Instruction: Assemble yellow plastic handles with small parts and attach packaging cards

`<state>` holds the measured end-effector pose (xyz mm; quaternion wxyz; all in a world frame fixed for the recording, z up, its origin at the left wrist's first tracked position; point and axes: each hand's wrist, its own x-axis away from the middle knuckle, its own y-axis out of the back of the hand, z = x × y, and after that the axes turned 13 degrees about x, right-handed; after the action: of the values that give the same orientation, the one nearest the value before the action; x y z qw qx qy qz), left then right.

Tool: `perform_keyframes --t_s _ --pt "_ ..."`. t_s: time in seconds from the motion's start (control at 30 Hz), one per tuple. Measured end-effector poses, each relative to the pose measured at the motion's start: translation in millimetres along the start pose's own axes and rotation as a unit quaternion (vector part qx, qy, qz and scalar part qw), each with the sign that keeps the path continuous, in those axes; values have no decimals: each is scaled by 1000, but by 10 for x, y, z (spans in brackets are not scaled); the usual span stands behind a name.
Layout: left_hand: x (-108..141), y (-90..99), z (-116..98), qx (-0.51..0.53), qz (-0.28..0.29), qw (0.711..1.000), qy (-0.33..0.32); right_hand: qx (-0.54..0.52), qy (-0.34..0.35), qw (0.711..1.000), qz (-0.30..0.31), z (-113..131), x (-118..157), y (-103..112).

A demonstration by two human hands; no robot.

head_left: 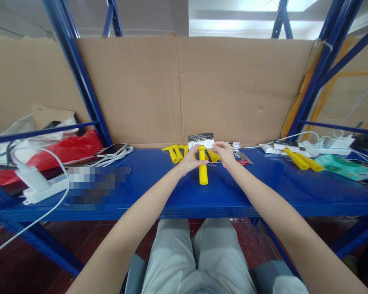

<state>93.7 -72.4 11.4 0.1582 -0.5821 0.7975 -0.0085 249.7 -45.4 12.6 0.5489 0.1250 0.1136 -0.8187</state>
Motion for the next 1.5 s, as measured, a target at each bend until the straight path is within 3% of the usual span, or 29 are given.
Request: perform_keyframes --t_s 0.2,0.33,0.53,0.67,0.83,1.3,1.5 --pt "20 -15 2 1 4 1000 11 -13 -19 1000 -19 -3 12 -21" --pt "21 -8 3 -11 13 1000 15 6 8 1000 -1 17 30 -25" --pt "-7 14 50 12 10 1000 20 174 103 979 -10 -1 13 6" --pt "-21 16 63 -6 4 1000 6 253 148 955 42 -21 51 -20" --pt "-30 29 63 -28 32 999 2 283 152 941 104 -50 103 -67" --pt "-34 31 87 -49 116 992 24 344 162 914 144 -8 192 -86" --pt "-32 18 25 -100 100 989 53 333 179 911 166 8 184 -56"
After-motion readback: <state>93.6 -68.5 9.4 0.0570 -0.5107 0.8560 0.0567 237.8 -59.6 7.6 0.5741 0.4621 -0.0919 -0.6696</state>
